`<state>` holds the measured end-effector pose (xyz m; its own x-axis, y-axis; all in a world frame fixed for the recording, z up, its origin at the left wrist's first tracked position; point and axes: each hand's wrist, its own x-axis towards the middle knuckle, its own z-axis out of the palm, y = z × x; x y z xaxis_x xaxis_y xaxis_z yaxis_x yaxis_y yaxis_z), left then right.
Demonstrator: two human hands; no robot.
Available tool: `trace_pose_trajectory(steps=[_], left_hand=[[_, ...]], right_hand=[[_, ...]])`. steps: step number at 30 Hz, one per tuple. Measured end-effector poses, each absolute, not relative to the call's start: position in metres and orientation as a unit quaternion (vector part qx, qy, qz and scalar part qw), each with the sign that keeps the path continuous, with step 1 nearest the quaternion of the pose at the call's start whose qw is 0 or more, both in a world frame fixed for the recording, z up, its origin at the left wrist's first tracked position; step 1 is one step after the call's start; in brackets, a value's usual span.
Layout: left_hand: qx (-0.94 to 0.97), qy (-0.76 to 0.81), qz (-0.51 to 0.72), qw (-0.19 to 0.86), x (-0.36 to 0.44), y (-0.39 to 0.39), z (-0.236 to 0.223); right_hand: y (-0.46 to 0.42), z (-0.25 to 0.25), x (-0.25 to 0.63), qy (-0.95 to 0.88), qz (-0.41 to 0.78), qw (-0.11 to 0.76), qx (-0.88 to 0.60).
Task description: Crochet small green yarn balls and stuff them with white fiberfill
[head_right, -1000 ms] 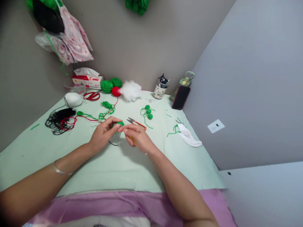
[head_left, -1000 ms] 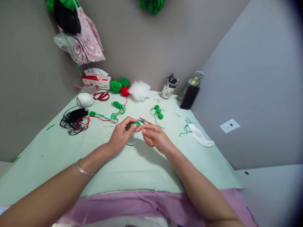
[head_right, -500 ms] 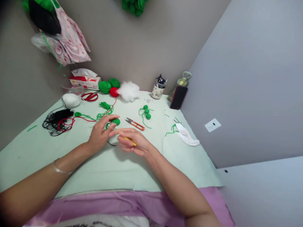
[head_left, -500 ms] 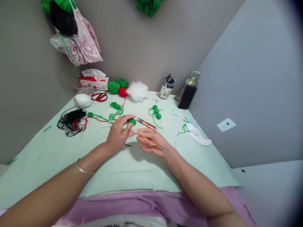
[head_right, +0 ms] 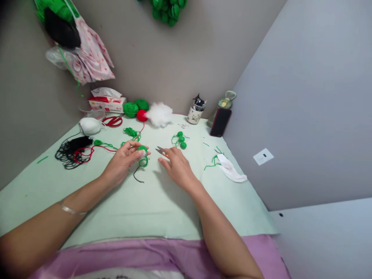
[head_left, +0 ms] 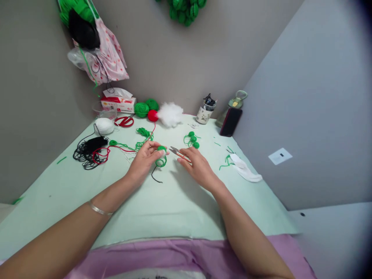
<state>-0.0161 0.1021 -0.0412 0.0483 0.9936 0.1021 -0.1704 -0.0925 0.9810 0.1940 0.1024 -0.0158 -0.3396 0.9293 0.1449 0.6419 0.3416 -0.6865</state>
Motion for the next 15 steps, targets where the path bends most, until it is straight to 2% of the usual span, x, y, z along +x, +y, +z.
trace_pose_trajectory(steps=[4,8,11,15], left_hand=[[0.505,0.402,0.540,0.539,-0.008,0.096,-0.041],[0.509,0.404,0.543,0.531,-0.008,0.096,-0.041],[0.510,0.407,0.544,0.526,-0.010,0.099,-0.041],[0.515,0.410,0.538,0.527,-0.008,0.099,-0.042]], right_hand=[[0.098,-0.024,0.169,-0.724,0.412,0.356,-0.425],[0.101,-0.025,0.165,-0.688,0.521,0.315,-0.395],[0.104,-0.019,0.175,-0.677,0.498,0.341,-0.421],[0.102,-0.008,0.178,-0.631,0.467,0.480,-0.393]])
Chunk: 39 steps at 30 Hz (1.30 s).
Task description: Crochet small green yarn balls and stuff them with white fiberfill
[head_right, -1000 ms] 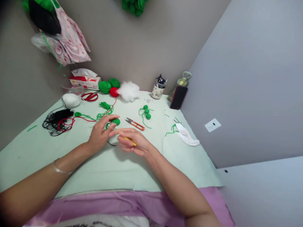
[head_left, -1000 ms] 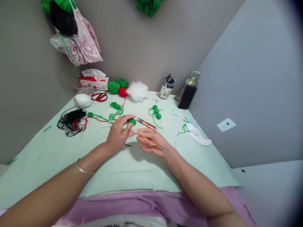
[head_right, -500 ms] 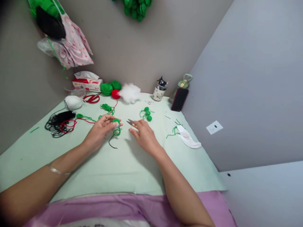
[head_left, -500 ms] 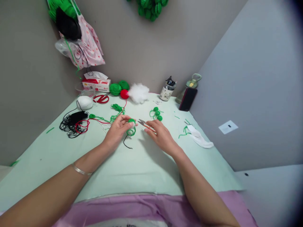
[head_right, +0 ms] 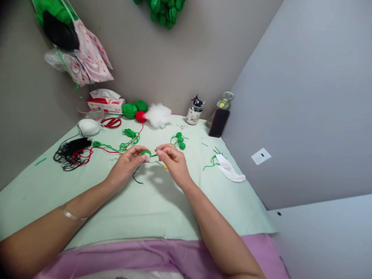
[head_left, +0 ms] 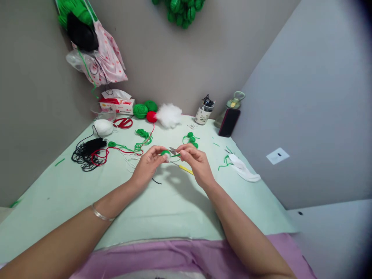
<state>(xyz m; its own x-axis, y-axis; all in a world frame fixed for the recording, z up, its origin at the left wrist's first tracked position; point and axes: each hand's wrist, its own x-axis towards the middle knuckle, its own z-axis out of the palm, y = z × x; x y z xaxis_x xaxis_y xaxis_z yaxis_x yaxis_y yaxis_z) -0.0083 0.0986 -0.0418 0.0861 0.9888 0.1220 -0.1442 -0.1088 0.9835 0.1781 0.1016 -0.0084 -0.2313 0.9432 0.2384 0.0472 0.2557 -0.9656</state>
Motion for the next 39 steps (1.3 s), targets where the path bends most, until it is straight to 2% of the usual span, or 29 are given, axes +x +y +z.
trace_pose_trajectory(steps=[2,4,6,9,12,22,29,39], left_hand=[[0.520,0.405,0.535,0.528,-0.006,0.097,-0.042],[0.528,0.396,0.530,0.532,-0.004,0.095,-0.042],[0.534,0.389,0.528,0.534,-0.003,0.093,-0.043],[0.538,0.385,0.532,0.529,-0.003,0.093,-0.045],[0.541,0.381,0.531,0.530,-0.002,0.094,-0.047],[0.543,0.355,0.511,0.564,-0.003,0.090,-0.040],[0.523,0.378,0.522,0.557,-0.003,0.100,-0.050],[0.478,0.400,0.495,0.605,-0.004,0.099,-0.049]], right_hand=[[0.100,-0.006,0.176,-0.588,0.524,0.504,-0.354],[0.099,-0.007,0.173,-0.564,0.559,0.490,-0.360],[0.100,-0.011,0.173,-0.588,0.512,0.471,-0.412],[0.104,-0.017,0.174,-0.684,0.412,0.393,-0.455],[0.105,-0.021,0.175,-0.732,0.393,0.328,-0.449],[0.101,-0.028,0.169,-0.710,0.346,0.351,-0.503],[0.089,-0.016,0.164,-0.773,0.335,0.315,-0.438],[0.093,-0.021,0.162,-0.766,0.304,0.308,-0.475]])
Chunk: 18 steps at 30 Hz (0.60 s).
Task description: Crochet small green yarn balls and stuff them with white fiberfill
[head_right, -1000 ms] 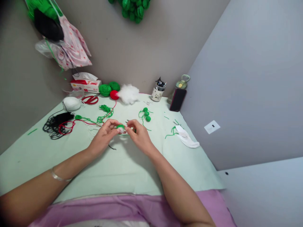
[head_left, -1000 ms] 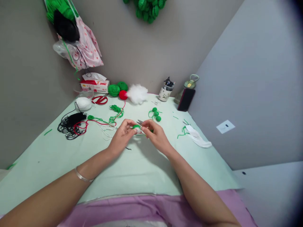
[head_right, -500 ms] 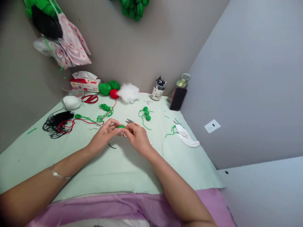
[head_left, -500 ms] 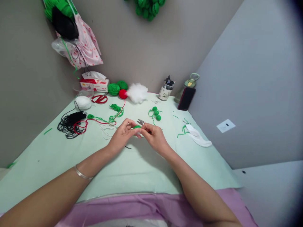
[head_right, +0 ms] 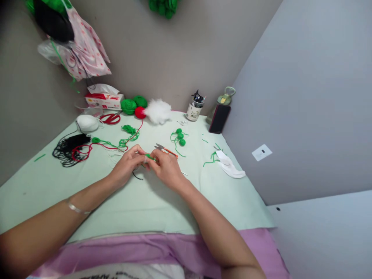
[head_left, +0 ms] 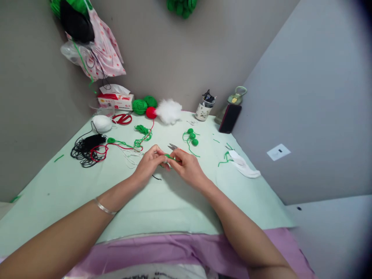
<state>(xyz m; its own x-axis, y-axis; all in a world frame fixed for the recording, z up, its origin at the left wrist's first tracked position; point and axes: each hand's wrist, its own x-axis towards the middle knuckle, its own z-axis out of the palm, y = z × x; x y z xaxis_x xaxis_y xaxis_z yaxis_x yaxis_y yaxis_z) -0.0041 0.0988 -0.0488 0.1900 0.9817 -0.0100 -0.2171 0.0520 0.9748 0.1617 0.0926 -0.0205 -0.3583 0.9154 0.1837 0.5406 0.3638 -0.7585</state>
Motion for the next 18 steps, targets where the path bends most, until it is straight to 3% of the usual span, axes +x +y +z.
trace_pose_trajectory(steps=[8,18], left_hand=[[0.490,0.373,0.473,0.630,-0.002,0.093,-0.044],[0.521,0.413,0.494,0.561,-0.004,0.103,-0.055]], right_hand=[[0.101,-0.027,0.168,-0.693,0.357,0.369,-0.507],[0.098,-0.024,0.162,-0.682,0.462,0.332,-0.459]])
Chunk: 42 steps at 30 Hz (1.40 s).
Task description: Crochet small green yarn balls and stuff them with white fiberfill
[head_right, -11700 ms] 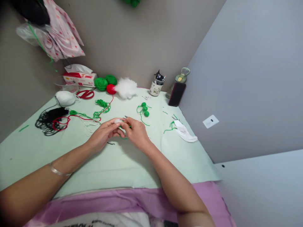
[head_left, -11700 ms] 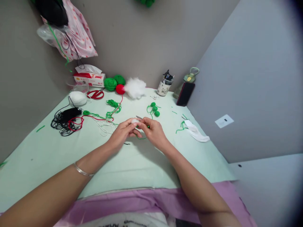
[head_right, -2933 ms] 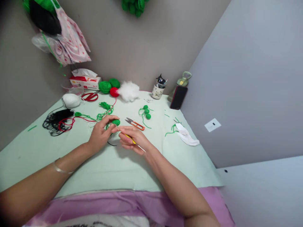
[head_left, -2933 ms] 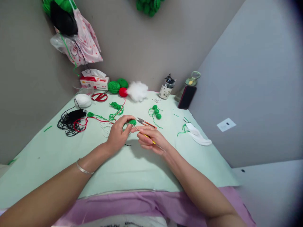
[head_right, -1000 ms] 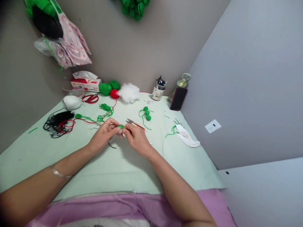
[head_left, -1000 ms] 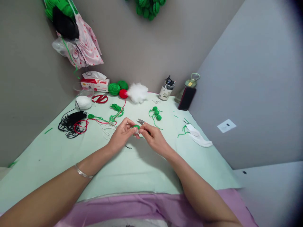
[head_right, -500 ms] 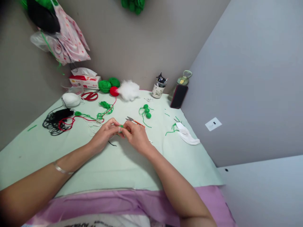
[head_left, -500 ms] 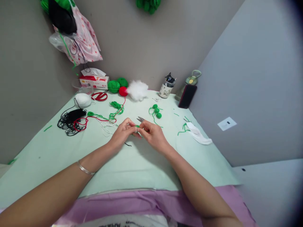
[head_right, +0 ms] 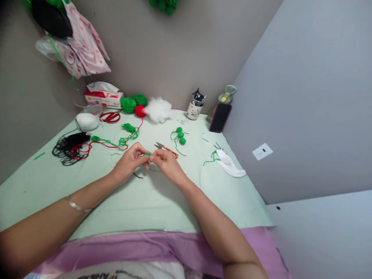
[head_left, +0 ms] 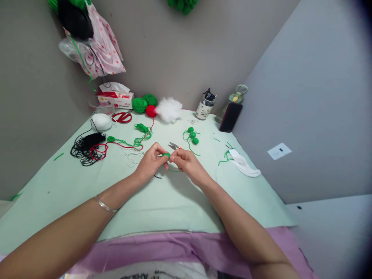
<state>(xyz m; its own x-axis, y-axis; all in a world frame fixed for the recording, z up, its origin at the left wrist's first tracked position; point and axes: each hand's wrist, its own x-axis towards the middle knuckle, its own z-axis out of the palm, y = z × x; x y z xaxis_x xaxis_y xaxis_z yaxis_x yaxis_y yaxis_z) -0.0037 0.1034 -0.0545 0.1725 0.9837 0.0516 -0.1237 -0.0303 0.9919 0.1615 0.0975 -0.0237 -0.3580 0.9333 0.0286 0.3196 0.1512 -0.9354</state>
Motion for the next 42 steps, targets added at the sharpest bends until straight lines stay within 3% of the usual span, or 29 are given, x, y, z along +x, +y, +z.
trace_pose_trajectory(steps=[10,26,37,42], left_hand=[[0.530,0.403,0.550,0.504,-0.001,0.101,-0.060],[0.510,0.411,0.549,0.519,-0.001,0.100,-0.051],[0.418,0.411,0.542,0.602,0.000,0.096,-0.047],[0.424,0.411,0.552,0.588,0.001,0.097,-0.047]], right_hand=[[0.099,-0.035,0.152,-0.684,0.423,0.329,-0.496],[0.086,-0.028,0.148,-0.738,0.317,0.304,-0.512],[0.083,-0.039,0.142,-0.727,0.338,0.333,-0.497],[0.076,-0.034,0.138,-0.724,0.326,0.329,-0.512]])
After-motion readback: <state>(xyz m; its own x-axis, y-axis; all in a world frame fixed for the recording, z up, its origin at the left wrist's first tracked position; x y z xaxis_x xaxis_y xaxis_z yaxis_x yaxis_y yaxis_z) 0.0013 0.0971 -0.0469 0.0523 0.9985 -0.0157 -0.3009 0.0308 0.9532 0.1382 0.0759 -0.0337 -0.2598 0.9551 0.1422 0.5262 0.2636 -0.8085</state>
